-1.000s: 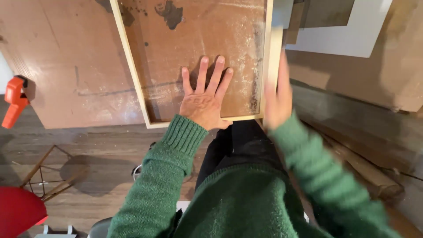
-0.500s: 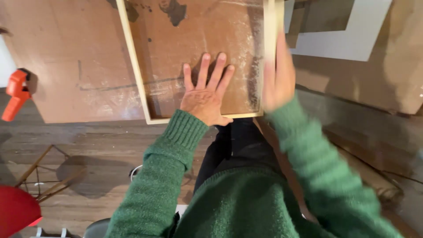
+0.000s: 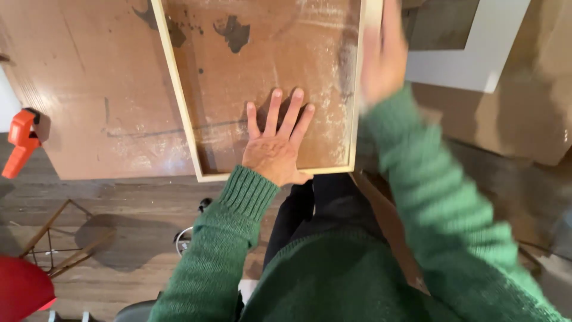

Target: The recorder is sanding the inner and outer edges of a wooden frame using a sanding block.

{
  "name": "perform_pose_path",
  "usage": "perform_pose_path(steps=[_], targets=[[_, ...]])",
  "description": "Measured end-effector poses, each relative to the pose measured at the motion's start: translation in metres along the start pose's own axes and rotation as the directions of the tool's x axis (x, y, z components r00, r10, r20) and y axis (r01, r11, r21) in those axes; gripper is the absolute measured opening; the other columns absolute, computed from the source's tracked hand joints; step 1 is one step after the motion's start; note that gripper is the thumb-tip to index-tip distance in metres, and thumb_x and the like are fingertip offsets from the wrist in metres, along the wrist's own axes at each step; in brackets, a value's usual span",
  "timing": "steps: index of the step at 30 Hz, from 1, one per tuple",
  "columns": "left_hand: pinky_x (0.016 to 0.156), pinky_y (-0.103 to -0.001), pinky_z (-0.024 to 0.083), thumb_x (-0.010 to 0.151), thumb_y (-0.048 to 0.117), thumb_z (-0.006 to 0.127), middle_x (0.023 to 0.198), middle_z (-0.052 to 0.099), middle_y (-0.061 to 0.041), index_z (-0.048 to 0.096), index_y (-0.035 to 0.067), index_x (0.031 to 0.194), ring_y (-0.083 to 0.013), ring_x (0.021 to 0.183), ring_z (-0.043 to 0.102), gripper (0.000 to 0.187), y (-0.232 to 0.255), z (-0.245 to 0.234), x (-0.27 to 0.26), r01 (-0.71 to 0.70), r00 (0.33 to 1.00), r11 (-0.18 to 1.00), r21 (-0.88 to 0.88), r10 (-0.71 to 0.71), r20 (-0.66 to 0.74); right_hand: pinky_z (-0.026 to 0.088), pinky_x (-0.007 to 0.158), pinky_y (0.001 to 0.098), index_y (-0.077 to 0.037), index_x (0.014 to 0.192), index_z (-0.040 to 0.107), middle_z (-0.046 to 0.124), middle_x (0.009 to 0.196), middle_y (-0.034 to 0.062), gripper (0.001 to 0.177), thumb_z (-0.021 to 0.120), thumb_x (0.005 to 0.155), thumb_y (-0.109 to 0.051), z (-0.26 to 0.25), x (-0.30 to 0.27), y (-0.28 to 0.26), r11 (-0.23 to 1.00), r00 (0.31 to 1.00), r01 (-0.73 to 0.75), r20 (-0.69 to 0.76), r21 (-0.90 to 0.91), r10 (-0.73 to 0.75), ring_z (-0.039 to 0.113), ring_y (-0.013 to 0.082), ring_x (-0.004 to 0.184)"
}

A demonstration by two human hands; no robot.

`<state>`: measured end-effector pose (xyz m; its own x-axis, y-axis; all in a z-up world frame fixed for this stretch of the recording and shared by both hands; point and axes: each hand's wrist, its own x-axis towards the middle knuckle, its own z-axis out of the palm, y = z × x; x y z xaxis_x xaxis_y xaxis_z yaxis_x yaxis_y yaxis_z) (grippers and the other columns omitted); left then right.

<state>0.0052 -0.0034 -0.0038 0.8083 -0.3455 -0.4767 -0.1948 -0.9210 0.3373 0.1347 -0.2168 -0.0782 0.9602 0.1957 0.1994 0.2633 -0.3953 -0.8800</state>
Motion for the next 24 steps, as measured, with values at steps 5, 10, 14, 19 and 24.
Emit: perform_pose_path(steps=[5, 10, 14, 19, 24], targets=[[0.117, -0.078, 0.004, 0.047, 0.069, 0.088, 0.170, 0.004, -0.009, 0.018, 0.018, 0.162, -0.0402, 0.155, 0.000, 0.144, 0.003, 0.002, -0.002, 0.005, 1.000, 1.000, 0.005, -0.005, 0.030, 0.030, 0.130, 0.0338, 0.002, 0.162, 0.028, 0.039, 0.165, 0.0197, 0.048, 0.042, 0.123, -0.024, -0.005, -0.003, -0.007, 0.988, 0.998, -0.026, 0.058, 0.153, 0.017, 0.038, 0.0274, 0.156], [0.116, -0.078, 0.005, 0.048, 0.068, 0.088, 0.169, 0.005, -0.010, 0.019, 0.018, 0.161, -0.0408, 0.154, 0.001, 0.142, -0.002, -0.010, 0.008, 0.017, 0.999, 1.000, 0.015, -0.017, 0.041, 0.015, 0.135, 0.0342, 0.003, 0.167, 0.019, 0.020, 0.176, 0.0182, 0.061, 0.037, 0.116, -0.025, -0.006, -0.049, -0.033, 0.902, 0.968, -0.244, 0.140, 0.357, 0.206, 0.018, 0.0267, 0.164], [0.115, -0.078, 0.006, 0.047, 0.068, 0.088, 0.168, 0.007, -0.010, 0.021, 0.017, 0.160, -0.0414, 0.154, 0.004, 0.140, 0.000, -0.005, 0.001, 0.015, 0.999, 0.999, -0.032, -0.013, 0.053, 0.025, 0.134, 0.0344, 0.002, 0.167, 0.023, 0.030, 0.173, 0.0177, 0.059, 0.041, 0.118, -0.025, 0.006, 0.019, 0.018, 0.875, 0.973, -0.231, 0.109, 0.425, 0.204, 0.031, 0.0248, 0.161], [0.114, -0.079, 0.007, 0.048, 0.069, 0.087, 0.168, 0.008, -0.010, 0.023, 0.017, 0.160, -0.0417, 0.153, 0.005, 0.139, 0.005, -0.003, -0.002, 0.002, 0.999, 1.000, -0.024, -0.002, 0.041, 0.046, 0.111, 0.0400, 0.017, 0.149, 0.046, 0.049, 0.150, 0.0345, 0.056, 0.049, 0.111, -0.024, 0.010, 0.041, 0.020, 0.596, 0.776, -0.557, 0.106, 0.578, 0.622, 0.058, 0.0259, 0.124], [0.115, -0.079, 0.007, 0.048, 0.070, 0.086, 0.169, 0.008, -0.010, 0.023, 0.016, 0.161, -0.0411, 0.154, 0.003, 0.140, -0.001, -0.004, 0.005, 0.011, 0.999, 1.000, 0.015, -0.011, 0.034, 0.010, 0.135, 0.0399, 0.007, 0.164, 0.018, 0.018, 0.175, 0.0202, 0.067, 0.035, 0.111, -0.030, -0.012, -0.101, -0.071, 0.904, 0.946, -0.317, 0.170, 0.287, 0.278, 0.014, 0.0309, 0.165]])
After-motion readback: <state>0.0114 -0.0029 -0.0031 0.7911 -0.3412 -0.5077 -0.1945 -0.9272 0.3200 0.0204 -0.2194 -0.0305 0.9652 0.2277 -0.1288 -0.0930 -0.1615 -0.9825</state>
